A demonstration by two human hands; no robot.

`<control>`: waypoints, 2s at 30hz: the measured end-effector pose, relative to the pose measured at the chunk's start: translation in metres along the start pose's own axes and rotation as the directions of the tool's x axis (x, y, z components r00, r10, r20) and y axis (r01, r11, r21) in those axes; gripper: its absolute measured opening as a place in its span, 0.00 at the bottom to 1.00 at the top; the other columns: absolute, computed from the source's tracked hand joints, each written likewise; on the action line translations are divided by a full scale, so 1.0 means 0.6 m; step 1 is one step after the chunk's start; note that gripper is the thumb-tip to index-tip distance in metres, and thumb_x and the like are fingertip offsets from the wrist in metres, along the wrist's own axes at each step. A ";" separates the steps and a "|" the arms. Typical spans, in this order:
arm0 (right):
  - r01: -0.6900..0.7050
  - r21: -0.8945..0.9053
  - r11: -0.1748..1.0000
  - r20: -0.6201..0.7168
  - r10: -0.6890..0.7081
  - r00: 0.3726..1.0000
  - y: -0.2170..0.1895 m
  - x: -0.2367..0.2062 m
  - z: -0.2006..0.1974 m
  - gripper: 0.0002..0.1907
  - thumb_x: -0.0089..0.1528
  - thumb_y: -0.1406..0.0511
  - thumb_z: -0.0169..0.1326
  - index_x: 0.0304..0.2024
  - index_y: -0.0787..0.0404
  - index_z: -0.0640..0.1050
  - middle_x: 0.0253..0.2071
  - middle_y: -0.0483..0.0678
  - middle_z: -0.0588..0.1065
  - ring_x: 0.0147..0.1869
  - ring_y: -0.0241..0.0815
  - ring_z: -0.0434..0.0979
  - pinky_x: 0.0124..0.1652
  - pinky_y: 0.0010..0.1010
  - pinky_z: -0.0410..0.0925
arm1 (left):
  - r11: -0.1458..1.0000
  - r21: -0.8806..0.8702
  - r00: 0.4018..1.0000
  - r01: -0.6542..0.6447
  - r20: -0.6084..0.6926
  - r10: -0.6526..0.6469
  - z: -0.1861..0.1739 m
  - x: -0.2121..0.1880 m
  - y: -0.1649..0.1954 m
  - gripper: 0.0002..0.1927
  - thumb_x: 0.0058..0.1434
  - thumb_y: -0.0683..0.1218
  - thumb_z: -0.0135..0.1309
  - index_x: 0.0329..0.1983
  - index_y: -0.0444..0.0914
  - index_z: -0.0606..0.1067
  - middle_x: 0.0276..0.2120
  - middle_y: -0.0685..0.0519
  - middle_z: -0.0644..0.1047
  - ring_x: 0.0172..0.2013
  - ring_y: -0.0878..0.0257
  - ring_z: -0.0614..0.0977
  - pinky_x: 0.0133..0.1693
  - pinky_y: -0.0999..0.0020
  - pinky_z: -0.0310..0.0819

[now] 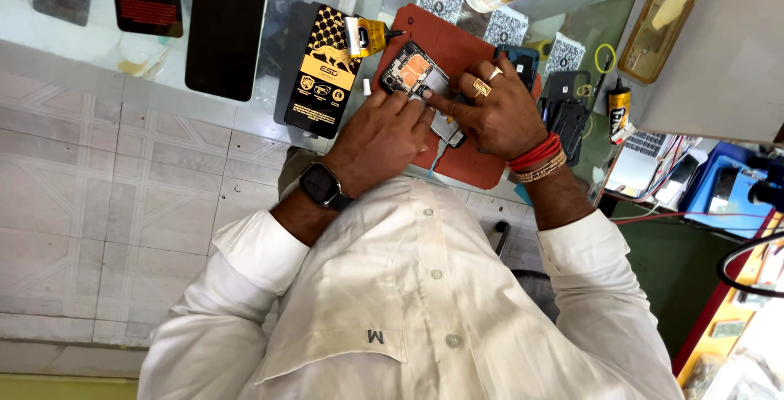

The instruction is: The person repairs a smartphone at a glass work counter. They hold the opened phone, use a heat gun on it, detach and handle the display assembly and internal components, then use a screwdriver to work on the phone body and press components into place on a red mat.

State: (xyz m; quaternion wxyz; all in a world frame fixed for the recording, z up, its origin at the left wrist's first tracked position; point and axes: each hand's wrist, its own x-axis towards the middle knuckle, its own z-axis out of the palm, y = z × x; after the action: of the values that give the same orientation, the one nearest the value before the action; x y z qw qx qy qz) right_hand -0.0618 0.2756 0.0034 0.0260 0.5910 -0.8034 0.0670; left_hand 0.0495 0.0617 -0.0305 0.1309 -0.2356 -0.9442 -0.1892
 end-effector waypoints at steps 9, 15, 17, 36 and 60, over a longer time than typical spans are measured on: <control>0.010 -0.047 0.999 0.063 -0.007 0.998 -0.003 0.007 -0.002 0.29 0.57 0.63 0.60 0.63 0.48 0.81 0.44 0.42 0.72 0.49 0.46 0.70 0.49 0.44 0.64 | 0.998 0.057 0.993 0.028 0.110 -0.034 0.008 0.001 0.018 0.22 0.60 0.58 0.59 0.44 0.35 0.80 0.40 0.54 0.74 0.46 0.58 0.73 0.44 0.59 0.66; 0.007 -0.112 0.994 0.016 -0.005 1.000 -0.013 0.006 -0.003 0.27 0.62 0.63 0.58 0.65 0.47 0.80 0.46 0.42 0.73 0.52 0.44 0.71 0.54 0.44 0.64 | 0.992 0.095 0.996 0.080 0.031 -0.084 0.014 0.002 0.028 0.29 0.57 0.61 0.58 0.49 0.34 0.80 0.40 0.53 0.75 0.45 0.59 0.73 0.43 0.59 0.64; -0.006 -0.094 0.996 0.012 0.007 1.000 -0.016 0.003 -0.002 0.24 0.63 0.62 0.58 0.64 0.49 0.80 0.48 0.43 0.74 0.54 0.44 0.71 0.55 0.46 0.64 | 0.989 0.115 0.993 0.094 0.067 -0.102 0.017 0.004 0.032 0.30 0.58 0.62 0.58 0.51 0.33 0.80 0.39 0.53 0.75 0.44 0.59 0.73 0.43 0.58 0.64; -0.730 0.338 0.594 -0.482 0.775 0.408 -0.034 -0.187 -0.026 0.21 0.62 0.78 0.55 0.57 0.61 0.81 0.44 0.53 0.75 0.47 0.50 0.76 0.47 0.39 0.69 | 0.999 -0.009 0.984 0.033 0.177 -0.031 0.003 0.044 0.052 0.28 0.56 0.58 0.62 0.51 0.33 0.79 0.56 0.49 0.77 0.47 0.54 0.74 0.46 0.56 0.67; -0.516 0.842 0.156 -0.163 0.986 0.032 -0.020 -0.300 0.065 0.15 0.62 0.76 0.68 0.47 0.66 0.75 0.41 0.46 0.77 0.44 0.33 0.79 0.45 0.23 0.73 | 0.959 -0.235 0.986 0.159 0.095 -0.140 0.005 0.022 0.038 0.25 0.62 0.47 0.60 0.60 0.32 0.72 0.55 0.48 0.79 0.46 0.52 0.73 0.48 0.52 0.65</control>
State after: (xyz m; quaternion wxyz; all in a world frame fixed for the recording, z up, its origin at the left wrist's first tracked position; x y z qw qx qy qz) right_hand 0.0052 0.4370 -0.0561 0.1143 -0.0954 -0.8340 0.5314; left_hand 0.0492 0.0867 -0.0221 0.0498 -0.1847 -0.9336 -0.3030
